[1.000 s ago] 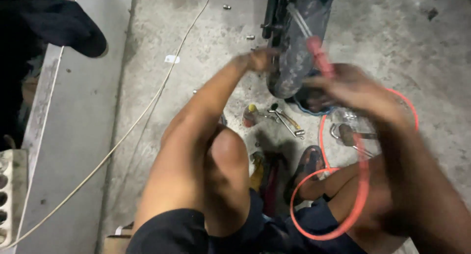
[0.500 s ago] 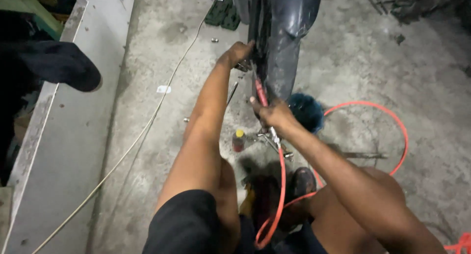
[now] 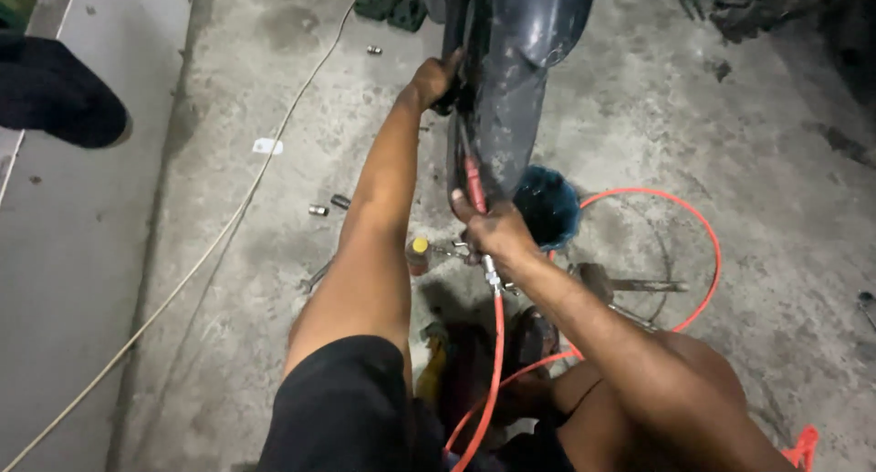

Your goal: Drying the front wheel and brake assembly of a motorcycle using a compressed air nozzle

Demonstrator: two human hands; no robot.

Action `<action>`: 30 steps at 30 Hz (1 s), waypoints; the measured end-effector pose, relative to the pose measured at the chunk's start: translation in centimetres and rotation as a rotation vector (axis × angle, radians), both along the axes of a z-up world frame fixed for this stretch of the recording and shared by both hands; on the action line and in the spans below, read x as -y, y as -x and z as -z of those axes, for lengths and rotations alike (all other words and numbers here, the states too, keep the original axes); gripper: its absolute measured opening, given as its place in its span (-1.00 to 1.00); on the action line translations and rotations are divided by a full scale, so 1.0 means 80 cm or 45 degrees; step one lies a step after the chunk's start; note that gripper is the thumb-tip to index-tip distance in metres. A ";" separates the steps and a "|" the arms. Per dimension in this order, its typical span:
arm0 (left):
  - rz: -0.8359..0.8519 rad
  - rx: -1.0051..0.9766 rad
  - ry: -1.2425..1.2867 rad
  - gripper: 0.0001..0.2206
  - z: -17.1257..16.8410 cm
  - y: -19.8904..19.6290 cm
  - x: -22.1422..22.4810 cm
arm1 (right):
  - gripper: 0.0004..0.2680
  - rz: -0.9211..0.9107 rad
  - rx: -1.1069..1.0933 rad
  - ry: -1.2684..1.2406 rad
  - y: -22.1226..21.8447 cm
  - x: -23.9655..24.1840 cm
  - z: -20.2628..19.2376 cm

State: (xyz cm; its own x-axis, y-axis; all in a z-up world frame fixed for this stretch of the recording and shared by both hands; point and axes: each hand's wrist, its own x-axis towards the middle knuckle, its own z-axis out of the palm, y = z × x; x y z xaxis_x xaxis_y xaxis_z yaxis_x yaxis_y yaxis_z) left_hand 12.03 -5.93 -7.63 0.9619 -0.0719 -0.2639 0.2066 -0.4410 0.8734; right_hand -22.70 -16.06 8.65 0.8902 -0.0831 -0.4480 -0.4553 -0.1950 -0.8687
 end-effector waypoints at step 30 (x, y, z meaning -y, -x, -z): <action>0.184 -0.015 0.045 -0.58 0.012 0.060 -0.038 | -0.67 0.091 0.063 0.243 -0.079 -0.026 0.050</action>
State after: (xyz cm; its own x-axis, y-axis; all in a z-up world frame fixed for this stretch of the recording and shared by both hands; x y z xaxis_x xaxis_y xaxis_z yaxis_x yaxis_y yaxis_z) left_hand 7.22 -2.92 -8.61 0.9377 -0.2186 -0.2700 0.1537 -0.4360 0.8867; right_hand -16.40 -13.95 4.68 0.8995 -0.2259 -0.3739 -0.4316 -0.3268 -0.8408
